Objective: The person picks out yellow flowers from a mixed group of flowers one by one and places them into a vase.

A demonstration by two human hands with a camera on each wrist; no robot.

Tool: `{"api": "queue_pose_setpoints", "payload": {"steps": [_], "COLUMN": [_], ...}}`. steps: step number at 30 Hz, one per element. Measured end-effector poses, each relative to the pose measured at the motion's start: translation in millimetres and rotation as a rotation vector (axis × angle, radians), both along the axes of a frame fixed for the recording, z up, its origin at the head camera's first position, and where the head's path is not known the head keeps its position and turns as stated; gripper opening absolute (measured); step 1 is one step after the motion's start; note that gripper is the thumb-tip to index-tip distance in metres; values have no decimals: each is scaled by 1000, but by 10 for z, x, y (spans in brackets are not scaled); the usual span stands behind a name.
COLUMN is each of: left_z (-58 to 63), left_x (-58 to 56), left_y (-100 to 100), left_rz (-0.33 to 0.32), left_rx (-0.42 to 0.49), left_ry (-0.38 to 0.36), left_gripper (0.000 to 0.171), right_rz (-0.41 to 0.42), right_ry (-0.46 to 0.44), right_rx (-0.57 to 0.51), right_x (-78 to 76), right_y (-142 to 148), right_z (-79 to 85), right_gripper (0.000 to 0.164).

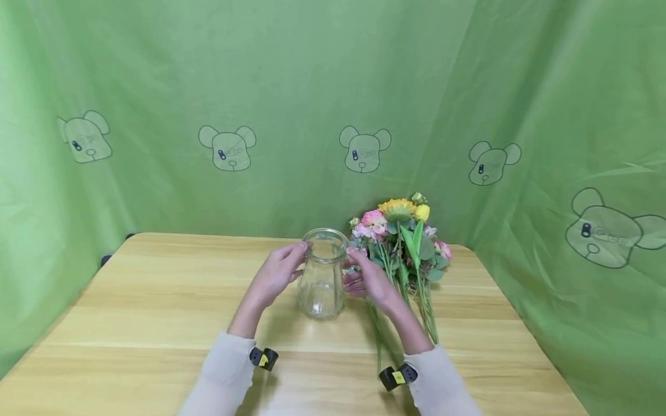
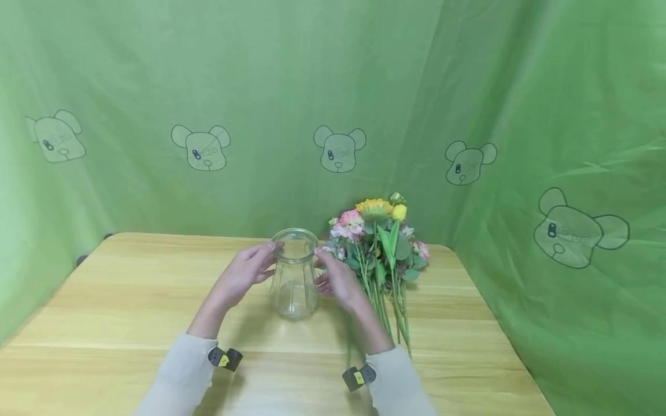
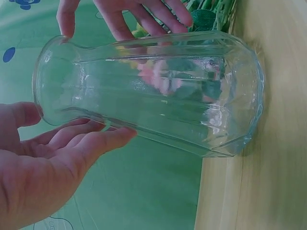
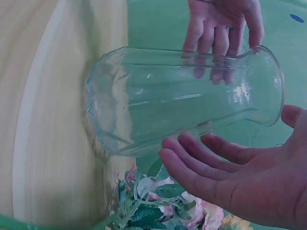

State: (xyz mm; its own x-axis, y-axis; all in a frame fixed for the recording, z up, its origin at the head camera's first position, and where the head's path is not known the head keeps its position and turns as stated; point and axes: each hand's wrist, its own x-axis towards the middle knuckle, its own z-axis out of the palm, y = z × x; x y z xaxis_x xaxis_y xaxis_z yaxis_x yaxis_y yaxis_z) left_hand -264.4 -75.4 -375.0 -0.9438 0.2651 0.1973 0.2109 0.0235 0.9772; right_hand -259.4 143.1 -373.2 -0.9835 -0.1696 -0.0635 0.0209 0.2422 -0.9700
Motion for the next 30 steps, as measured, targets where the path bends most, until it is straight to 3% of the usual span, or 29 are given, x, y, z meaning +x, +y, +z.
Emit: {"api": "queue_pose_setpoints", "payload": {"steps": [3,8,17,22,30], "left_z": [5,17,45,54,11], "left_x": [-2,-1,-11,-7,-21], "left_y": [-2,1,13,-5,-30], "left_rz": [-4,-5,-23,-36,-27], "left_rx": [-2,1,15,2,2], "left_ry": [-8,-20,-20,-29,-19], "left_gripper": [55,54,52,50,55], "right_rz": [27,25,-200,-250,-243], "right_ry": [-5,54,238,310,358], "right_rx": [19,151,548,642,808], "right_x": [-15,-44,-288,-459,-567], "right_y": [27,130,594,817,902], "right_z": [33,108,108,83,49], "right_gripper": [71,70,69,52,31]}}
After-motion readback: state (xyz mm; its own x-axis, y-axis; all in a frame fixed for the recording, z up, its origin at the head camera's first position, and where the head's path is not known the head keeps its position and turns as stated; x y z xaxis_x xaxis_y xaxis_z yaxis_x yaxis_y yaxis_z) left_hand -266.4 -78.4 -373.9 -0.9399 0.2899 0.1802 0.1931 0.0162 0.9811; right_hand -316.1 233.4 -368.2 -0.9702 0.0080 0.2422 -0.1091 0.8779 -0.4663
